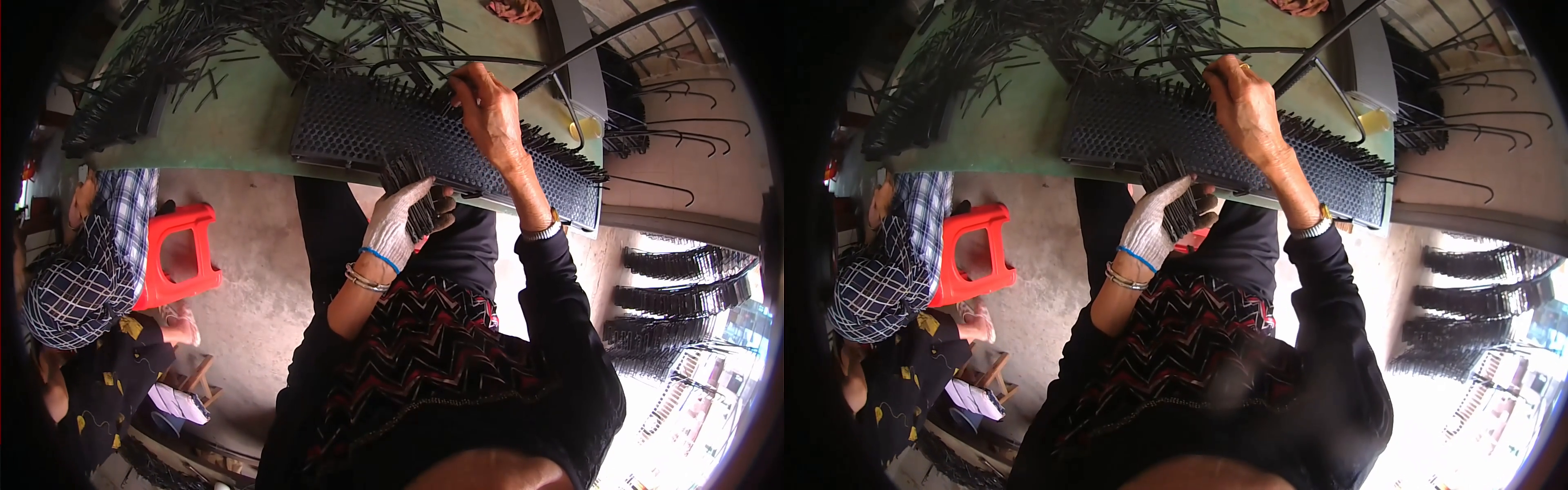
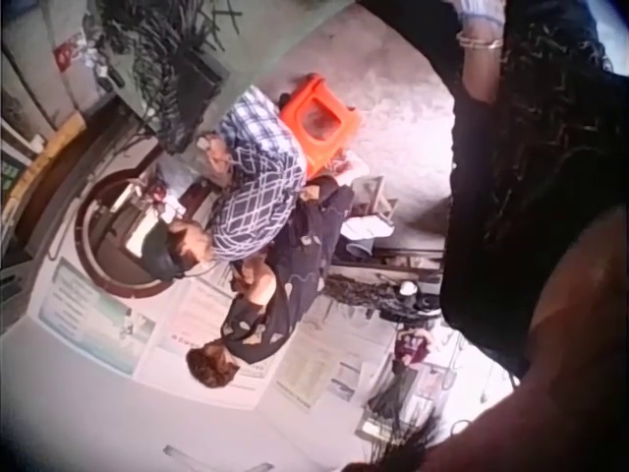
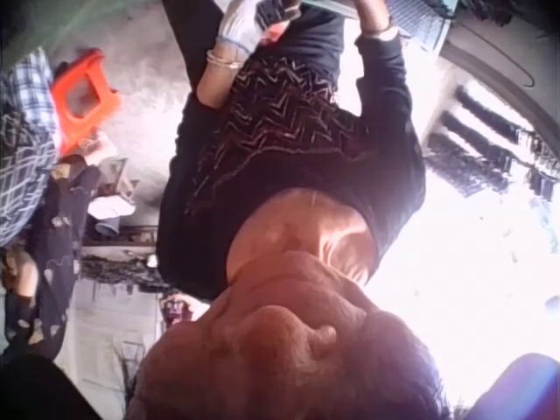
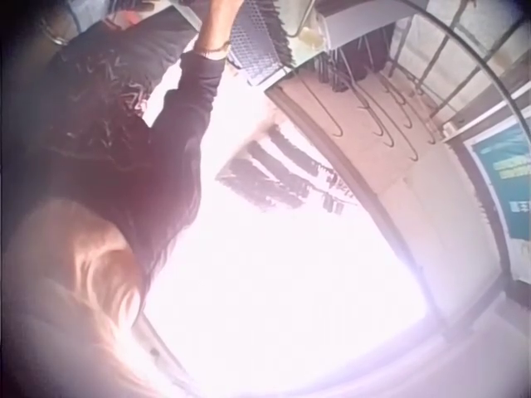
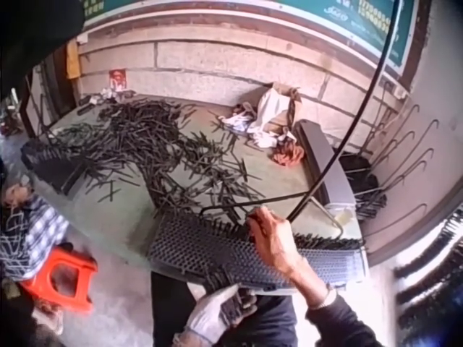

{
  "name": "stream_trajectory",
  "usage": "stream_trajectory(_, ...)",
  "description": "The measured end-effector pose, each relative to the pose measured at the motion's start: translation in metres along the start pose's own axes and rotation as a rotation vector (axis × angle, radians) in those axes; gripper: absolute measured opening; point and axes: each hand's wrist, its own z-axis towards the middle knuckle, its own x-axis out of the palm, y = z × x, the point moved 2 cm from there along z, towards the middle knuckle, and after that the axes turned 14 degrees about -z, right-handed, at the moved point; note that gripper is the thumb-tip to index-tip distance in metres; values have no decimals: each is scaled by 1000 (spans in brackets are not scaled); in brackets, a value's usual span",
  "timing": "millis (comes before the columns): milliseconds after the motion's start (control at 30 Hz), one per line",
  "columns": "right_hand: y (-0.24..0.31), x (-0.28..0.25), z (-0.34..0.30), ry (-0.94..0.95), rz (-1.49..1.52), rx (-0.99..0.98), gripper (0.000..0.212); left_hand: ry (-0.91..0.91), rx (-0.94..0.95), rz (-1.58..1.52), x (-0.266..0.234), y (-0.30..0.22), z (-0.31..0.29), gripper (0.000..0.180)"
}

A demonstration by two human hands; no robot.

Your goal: Manually inserting small metal hooks or wires into a perforated rack for assembly.

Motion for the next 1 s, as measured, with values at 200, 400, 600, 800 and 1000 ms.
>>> stream_trajectory(200,-4,-1,5,72,56,-50,9,2,-13,-5,-1,1,1,15)
stream_trajectory(400,-5,-1,6,82,51,-55,10,-5,-16,1,-1,2,-1,15)
stream_trajectory(600,-11,-1,5,113,67,-113,10,-46,19,54,5,2,-5,14)
stream_trajectory(800,-6,-1,4,111,127,-180,10,-44,48,44,0,5,-2,12)
stream_trajectory(1000,-5,-5,7,181,140,-156,10,-69,24,13,-4,3,2,12)
